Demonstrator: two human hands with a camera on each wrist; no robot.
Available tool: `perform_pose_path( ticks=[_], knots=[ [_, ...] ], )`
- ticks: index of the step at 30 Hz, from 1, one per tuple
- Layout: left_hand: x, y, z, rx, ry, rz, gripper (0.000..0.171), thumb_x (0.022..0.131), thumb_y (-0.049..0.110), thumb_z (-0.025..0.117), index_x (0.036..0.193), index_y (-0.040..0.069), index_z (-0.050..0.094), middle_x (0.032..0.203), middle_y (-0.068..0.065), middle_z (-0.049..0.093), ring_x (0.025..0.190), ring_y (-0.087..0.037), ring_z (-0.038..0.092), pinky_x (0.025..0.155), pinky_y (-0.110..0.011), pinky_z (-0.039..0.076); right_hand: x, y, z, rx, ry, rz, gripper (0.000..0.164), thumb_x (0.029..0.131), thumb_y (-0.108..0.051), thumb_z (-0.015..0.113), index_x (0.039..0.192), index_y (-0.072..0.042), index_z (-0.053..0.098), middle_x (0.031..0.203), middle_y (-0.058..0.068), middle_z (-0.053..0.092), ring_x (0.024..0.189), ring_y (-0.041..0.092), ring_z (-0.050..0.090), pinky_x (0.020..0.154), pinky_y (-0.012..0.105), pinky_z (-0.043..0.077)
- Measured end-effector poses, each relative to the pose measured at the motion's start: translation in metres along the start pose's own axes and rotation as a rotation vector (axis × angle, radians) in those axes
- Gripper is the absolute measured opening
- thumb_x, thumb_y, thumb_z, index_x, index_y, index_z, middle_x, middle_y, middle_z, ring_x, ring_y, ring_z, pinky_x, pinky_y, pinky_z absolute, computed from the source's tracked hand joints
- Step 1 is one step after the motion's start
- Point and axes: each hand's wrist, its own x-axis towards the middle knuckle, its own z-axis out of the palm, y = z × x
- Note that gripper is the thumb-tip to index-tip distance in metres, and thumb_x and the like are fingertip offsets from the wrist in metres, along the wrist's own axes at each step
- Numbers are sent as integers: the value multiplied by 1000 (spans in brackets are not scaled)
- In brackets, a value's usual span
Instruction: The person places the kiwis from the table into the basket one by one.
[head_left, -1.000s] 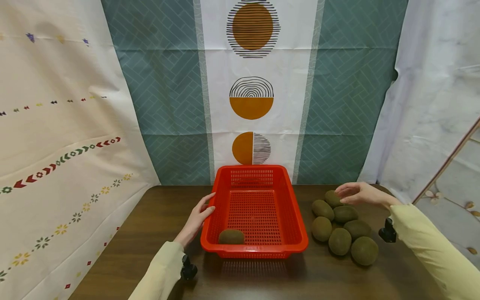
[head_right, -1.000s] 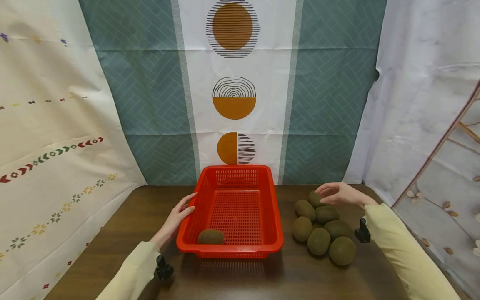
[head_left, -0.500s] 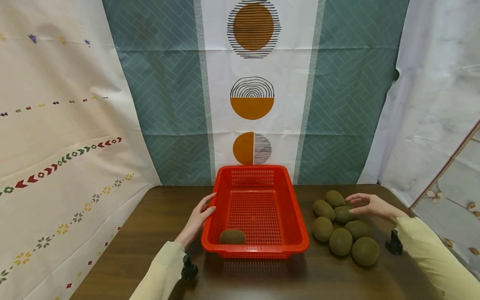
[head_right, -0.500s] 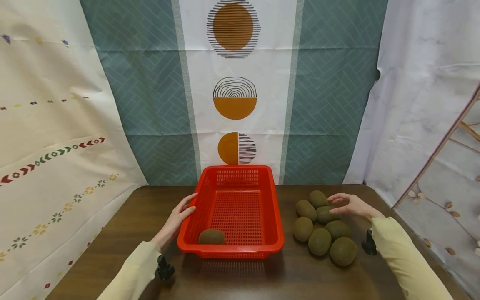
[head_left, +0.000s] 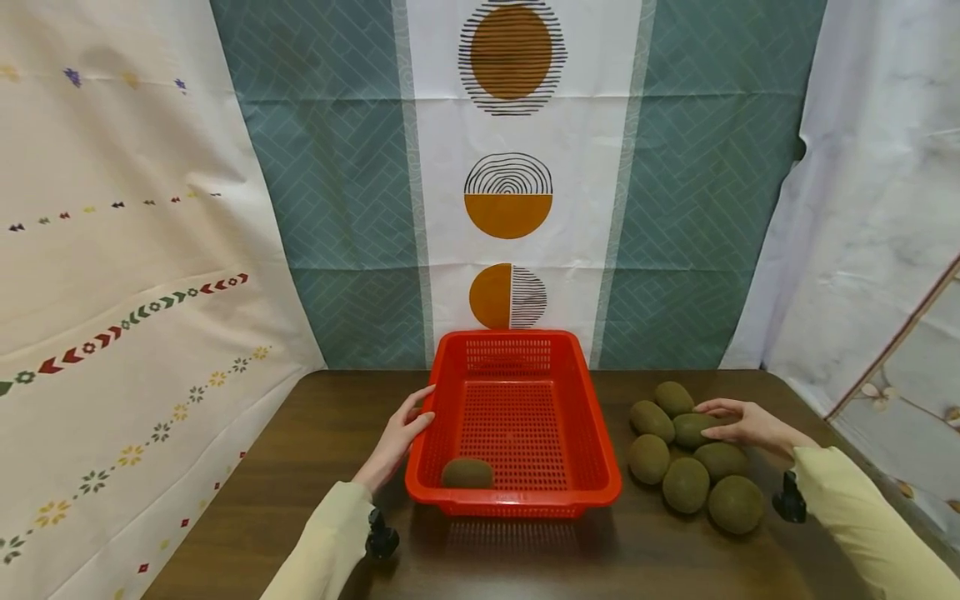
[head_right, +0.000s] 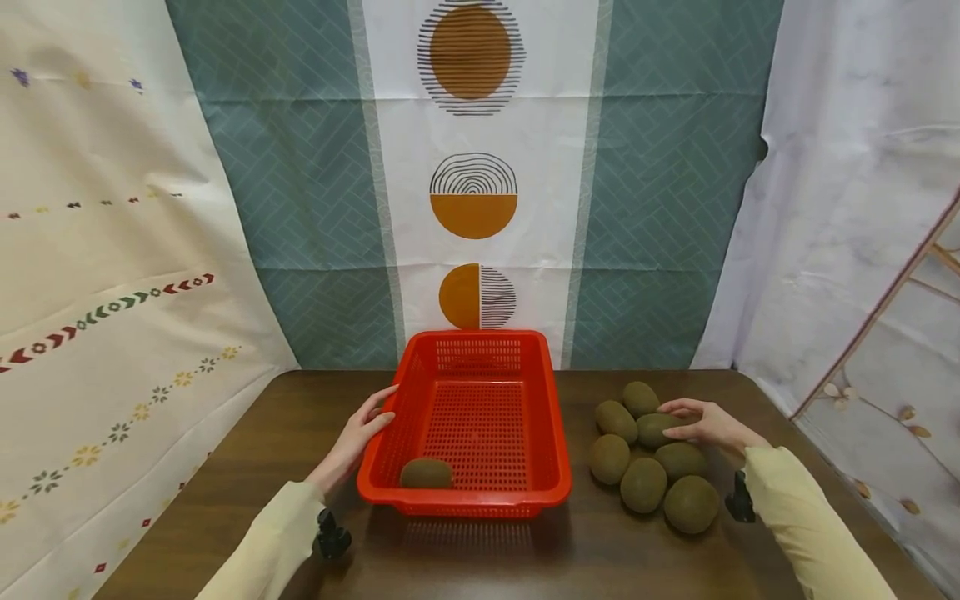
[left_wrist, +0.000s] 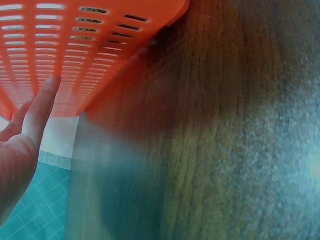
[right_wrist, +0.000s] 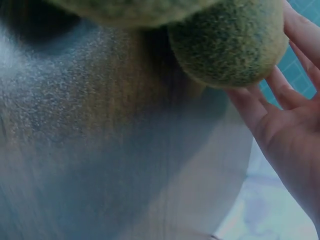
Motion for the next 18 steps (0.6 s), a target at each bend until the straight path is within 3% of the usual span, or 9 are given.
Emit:
perform_pose_path(
  ticks=[4,7,18],
  knots=[
    [-2,3,1,6,-1,-3,51,93,10,49,140,7,30,122,-31,41,103,-47,48,75,-43,49,1,3,3,-9,5,-9,51,82,-11,66,123,10,46,125,37,35,114,50,31,71,30,49],
    [-2,3,1,4,-3,-2,51,93,9,49,140,7,30,122,-31,41,104,-47,47,75,-44,49,0,6,4,-13,14,-3,51,82,-12,66,124,9,46,126,36,35,113,49,33,72,30,48],
    [-1,1,0,-9,-12,-3,51,94,9,48,141,7,28,122,-31,40,103,-48,47,74,-44,49,-3,7,7,5,79,25,51,81,-13,69,123,8,49,122,33,41,98,19,52,69,31,50]
  ],
)
